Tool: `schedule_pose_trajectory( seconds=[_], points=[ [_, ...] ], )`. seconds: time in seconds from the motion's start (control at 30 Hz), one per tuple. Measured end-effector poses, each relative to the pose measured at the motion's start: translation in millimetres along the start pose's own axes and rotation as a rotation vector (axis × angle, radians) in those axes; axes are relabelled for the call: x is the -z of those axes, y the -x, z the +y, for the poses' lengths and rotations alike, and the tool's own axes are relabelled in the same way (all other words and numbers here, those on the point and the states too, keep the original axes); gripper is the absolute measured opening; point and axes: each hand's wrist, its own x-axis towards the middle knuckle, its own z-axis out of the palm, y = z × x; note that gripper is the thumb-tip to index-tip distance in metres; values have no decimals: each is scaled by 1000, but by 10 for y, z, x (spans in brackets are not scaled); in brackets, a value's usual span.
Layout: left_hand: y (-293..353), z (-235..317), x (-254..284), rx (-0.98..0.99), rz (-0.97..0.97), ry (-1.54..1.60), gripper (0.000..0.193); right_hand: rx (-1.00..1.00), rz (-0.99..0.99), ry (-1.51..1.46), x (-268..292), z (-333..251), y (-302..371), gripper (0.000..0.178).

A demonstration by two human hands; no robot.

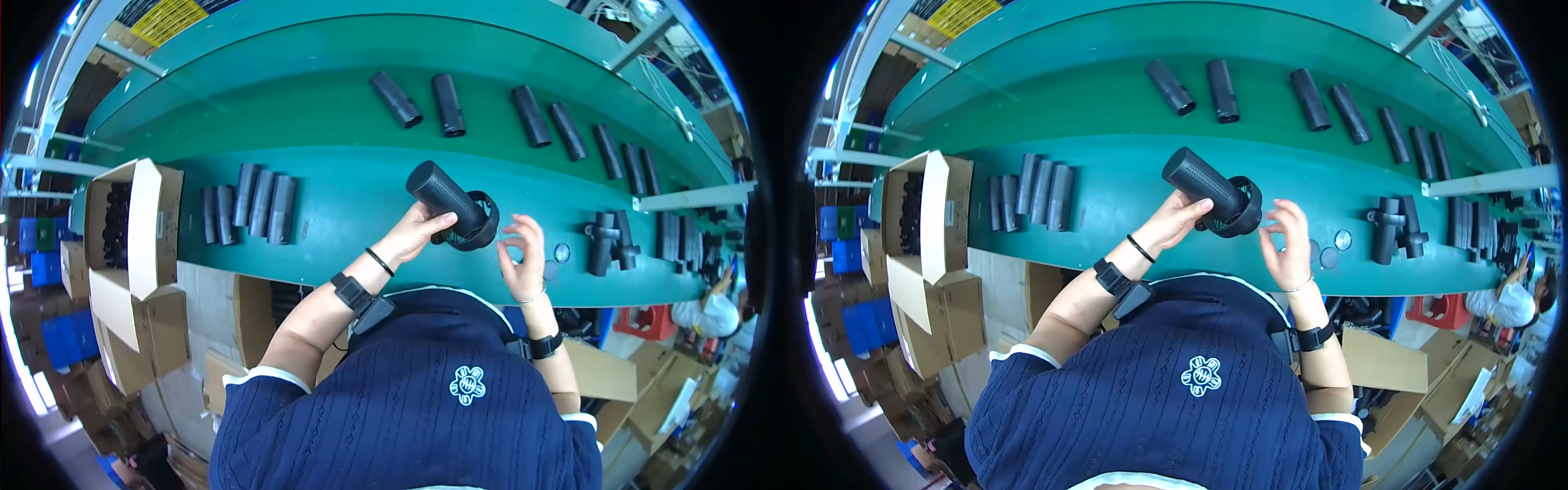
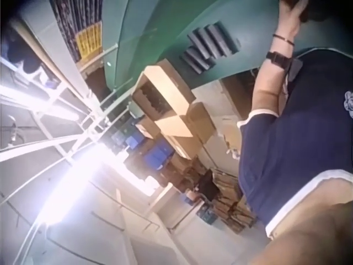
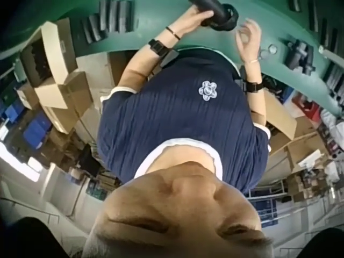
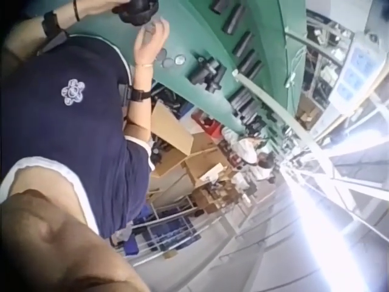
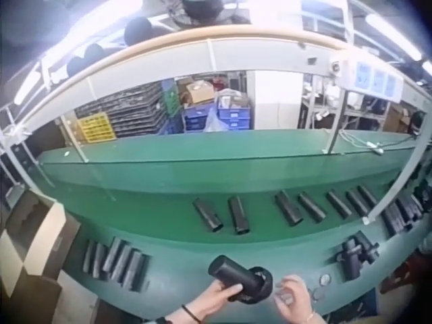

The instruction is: The person removes black tubes from a box, places them on a table, and fits a cap onto each tube. They then pick up a base and a tube, join them together by hand, and place the assembled units back into the box.

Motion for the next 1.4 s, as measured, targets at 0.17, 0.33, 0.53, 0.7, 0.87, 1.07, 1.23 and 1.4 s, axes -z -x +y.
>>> schedule_pose_trajectory(
  seconds=[0.17, 0.33, 0.53, 0.7, 0.87, 1.07, 1.23, 1.4],
  points=[
    [204, 136, 103, -80, 92, 97, 43, -97, -239, -133, -191, 61, -34, 56],
    [261, 156, 171, -146, -26, 42, 53, -336, -350, -456, -433, 94, -110, 71],
    [233, 32, 382, 146, 283, 103, 60, -396, -352, -84, -570, -81, -280, 61],
    [186, -113, 511, 296, 594, -151, 56, -176, -367, 260, -787, -17, -412, 54],
    [143, -114, 422, 107, 528, -412, 52, -146, -519, 316, -905, -54, -390, 56],
    [147, -156, 521, 33, 475, -487, 42, -147, -545, 300, -922, -115, -391, 58],
    [224, -161, 457, 130, 506, -96, 33, -166, -548, 264, -953, -101, -369, 60],
    [262, -230, 487, 151, 533, 42, 30, -190, -577, 209, -994, -92, -362, 61]
  ],
)
